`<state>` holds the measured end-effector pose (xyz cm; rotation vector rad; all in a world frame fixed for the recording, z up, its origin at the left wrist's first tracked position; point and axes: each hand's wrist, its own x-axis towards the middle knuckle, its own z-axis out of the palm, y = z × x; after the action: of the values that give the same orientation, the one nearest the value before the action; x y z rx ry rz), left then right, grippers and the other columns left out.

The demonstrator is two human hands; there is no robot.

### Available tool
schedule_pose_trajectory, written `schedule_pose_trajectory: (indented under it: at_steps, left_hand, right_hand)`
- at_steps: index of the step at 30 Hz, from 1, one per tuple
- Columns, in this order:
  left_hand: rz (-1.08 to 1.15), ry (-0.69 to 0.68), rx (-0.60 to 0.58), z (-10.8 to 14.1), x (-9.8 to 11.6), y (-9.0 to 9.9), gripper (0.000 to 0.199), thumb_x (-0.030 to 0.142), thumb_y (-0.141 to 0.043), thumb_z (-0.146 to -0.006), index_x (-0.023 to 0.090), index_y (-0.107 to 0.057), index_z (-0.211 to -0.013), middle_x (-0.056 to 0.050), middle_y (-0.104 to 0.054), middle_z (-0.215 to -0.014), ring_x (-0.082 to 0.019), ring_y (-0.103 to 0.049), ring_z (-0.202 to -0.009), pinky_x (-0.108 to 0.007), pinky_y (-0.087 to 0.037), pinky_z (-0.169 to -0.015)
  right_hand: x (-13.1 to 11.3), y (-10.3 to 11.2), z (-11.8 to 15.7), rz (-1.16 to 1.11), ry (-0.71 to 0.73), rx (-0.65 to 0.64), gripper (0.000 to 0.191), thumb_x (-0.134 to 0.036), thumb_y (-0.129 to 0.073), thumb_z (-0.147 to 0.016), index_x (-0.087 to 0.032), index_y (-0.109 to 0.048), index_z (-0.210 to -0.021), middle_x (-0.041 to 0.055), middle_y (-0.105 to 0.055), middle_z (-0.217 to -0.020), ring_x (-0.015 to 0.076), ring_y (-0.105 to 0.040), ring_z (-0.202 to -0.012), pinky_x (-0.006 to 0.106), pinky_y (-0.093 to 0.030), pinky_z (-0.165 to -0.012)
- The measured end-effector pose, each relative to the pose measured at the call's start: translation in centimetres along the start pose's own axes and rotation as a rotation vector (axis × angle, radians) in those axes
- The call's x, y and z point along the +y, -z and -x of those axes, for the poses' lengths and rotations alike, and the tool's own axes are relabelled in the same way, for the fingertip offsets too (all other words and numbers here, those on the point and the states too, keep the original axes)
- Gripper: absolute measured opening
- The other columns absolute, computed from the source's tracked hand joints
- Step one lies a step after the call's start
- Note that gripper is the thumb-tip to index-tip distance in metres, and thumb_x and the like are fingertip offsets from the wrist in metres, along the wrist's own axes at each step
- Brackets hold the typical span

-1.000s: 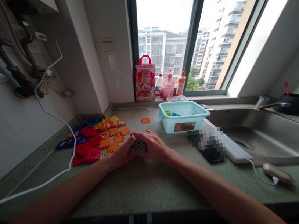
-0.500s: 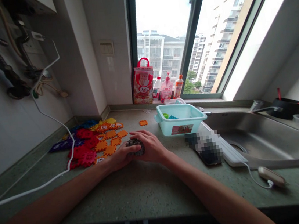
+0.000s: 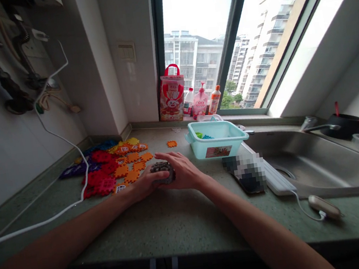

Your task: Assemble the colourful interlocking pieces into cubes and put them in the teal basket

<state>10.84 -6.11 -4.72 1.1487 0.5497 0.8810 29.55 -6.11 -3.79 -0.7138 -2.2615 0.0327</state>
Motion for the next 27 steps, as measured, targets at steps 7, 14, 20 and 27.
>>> schedule_pose_trajectory:
  at_steps: [7,14,20,27]
  left_hand:
    - [0.063,0.07,-0.033,0.0,0.3,0.0,0.046,0.03,-0.094,-0.063,0.011,-0.075,-0.1,-0.008,-0.074,-0.09,-0.02,-0.07,-0.084,-0.028,-0.054,-0.076]
    - [0.108,0.071,-0.038,0.2,0.3,-0.2,0.044,0.032,-0.095,-0.063,0.013,-0.076,-0.099,-0.008,-0.075,-0.091,-0.021,-0.071,-0.086,-0.029,-0.055,-0.078]
    - [0.129,0.082,-0.071,0.0,-0.1,0.3,0.05,0.035,-0.097,-0.064,0.013,-0.075,-0.103,-0.009,-0.075,-0.097,-0.021,-0.072,-0.091,-0.029,-0.055,-0.082]
    - [0.271,0.162,-0.109,0.0,0.0,0.6,0.052,0.057,-0.085,-0.079,0.013,-0.073,-0.103,-0.013,-0.077,-0.102,-0.024,-0.073,-0.095,-0.032,-0.059,-0.082]
  right_hand:
    - [0.5,-0.5,0.3,-0.021,0.018,0.005,0.065,-0.045,-0.087,-0.079,-0.027,-0.058,-0.134,0.0099,-0.075,-0.125,0.0281,-0.073,-0.107,0.044,-0.052,-0.101]
    - [-0.6,-0.6,0.2,-0.059,-0.006,0.007,0.066,-0.035,-0.083,-0.082,-0.025,-0.054,-0.14,0.0108,-0.073,-0.127,0.0282,-0.071,-0.112,0.042,-0.055,-0.098]
    - [-0.7,-0.7,0.3,-0.06,-0.013,0.055,0.057,-0.034,-0.084,-0.079,-0.025,-0.059,-0.13,0.0087,-0.075,-0.117,0.0268,-0.073,-0.103,0.039,-0.057,-0.092]
    - [0.2,-0.9,0.5,-0.033,-0.047,0.083,0.056,-0.041,-0.086,-0.073,-0.024,-0.061,-0.12,0.0086,-0.076,-0.106,0.0277,-0.073,-0.094,0.039,-0.057,-0.085]
